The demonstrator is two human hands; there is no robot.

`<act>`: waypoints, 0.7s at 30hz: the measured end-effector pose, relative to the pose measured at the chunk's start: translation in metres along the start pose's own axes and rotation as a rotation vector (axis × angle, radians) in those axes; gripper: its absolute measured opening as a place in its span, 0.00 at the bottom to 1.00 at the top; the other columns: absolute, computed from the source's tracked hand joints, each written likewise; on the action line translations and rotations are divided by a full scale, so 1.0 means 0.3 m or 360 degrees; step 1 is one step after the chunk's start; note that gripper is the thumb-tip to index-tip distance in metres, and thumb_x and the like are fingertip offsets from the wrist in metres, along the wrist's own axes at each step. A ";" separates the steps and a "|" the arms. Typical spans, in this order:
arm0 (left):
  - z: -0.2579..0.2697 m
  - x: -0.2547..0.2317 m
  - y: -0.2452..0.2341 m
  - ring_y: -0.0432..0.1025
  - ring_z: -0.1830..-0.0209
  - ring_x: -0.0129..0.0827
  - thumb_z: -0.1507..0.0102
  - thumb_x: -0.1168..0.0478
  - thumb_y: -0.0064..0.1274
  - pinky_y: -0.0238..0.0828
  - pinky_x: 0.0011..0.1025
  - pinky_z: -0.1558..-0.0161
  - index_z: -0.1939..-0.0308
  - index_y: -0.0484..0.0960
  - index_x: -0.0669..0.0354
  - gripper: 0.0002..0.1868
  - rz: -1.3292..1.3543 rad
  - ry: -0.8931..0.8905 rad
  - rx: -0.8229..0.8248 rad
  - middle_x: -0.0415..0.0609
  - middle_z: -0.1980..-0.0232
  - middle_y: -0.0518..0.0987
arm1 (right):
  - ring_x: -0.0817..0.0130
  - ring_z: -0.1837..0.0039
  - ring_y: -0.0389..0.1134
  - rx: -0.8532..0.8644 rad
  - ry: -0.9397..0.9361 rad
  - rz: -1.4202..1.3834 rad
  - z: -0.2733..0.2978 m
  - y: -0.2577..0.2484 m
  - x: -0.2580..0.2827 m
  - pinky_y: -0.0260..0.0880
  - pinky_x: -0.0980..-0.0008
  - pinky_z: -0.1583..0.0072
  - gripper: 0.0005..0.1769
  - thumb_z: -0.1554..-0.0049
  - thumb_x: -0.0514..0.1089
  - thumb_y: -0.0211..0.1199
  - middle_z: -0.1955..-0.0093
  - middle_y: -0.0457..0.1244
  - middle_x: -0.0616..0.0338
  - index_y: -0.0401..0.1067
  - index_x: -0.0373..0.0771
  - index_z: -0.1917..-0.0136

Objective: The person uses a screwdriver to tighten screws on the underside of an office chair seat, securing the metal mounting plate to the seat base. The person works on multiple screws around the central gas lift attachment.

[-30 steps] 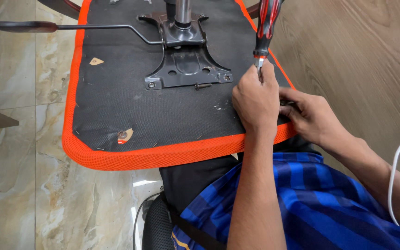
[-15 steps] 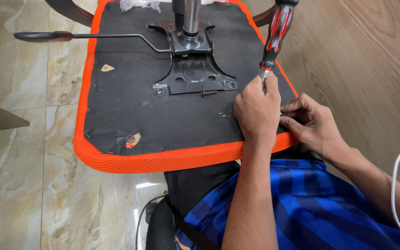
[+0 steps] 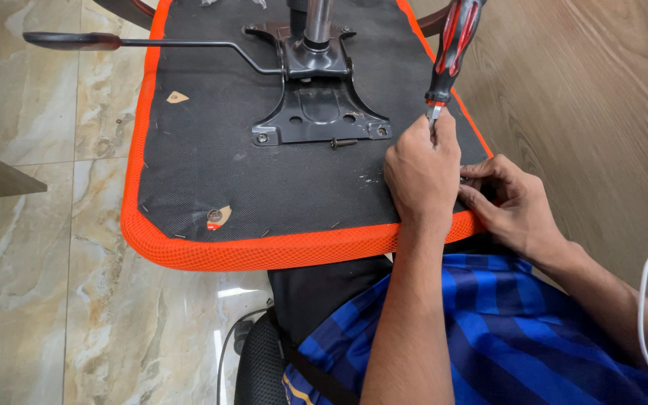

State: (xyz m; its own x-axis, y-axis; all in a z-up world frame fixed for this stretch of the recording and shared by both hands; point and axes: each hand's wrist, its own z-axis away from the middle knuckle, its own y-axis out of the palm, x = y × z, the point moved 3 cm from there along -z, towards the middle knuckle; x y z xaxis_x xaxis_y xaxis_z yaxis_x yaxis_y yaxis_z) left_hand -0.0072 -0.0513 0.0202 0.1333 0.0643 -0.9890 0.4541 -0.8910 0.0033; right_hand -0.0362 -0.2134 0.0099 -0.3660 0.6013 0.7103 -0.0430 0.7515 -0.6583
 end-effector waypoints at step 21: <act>-0.002 0.005 0.007 0.75 0.76 0.54 0.31 0.51 0.45 0.69 0.47 0.70 0.75 0.75 0.63 0.24 -0.0055 -0.0026 0.0037 0.57 0.77 0.77 | 0.82 0.50 0.67 -0.0034 0.0063 -0.0129 -0.001 0.016 -0.036 0.71 0.79 0.49 0.10 0.39 0.32 0.66 0.51 0.66 0.62 0.67 0.34 0.46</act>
State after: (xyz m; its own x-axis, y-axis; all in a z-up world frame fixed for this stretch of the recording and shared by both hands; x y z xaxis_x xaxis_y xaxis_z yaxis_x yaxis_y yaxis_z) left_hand -0.0055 -0.0528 0.0187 0.1030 0.0882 -0.9908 0.4378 -0.8984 -0.0344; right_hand -0.0320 -0.2163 -0.0008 -0.3248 0.5484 0.7705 -0.0509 0.8034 -0.5932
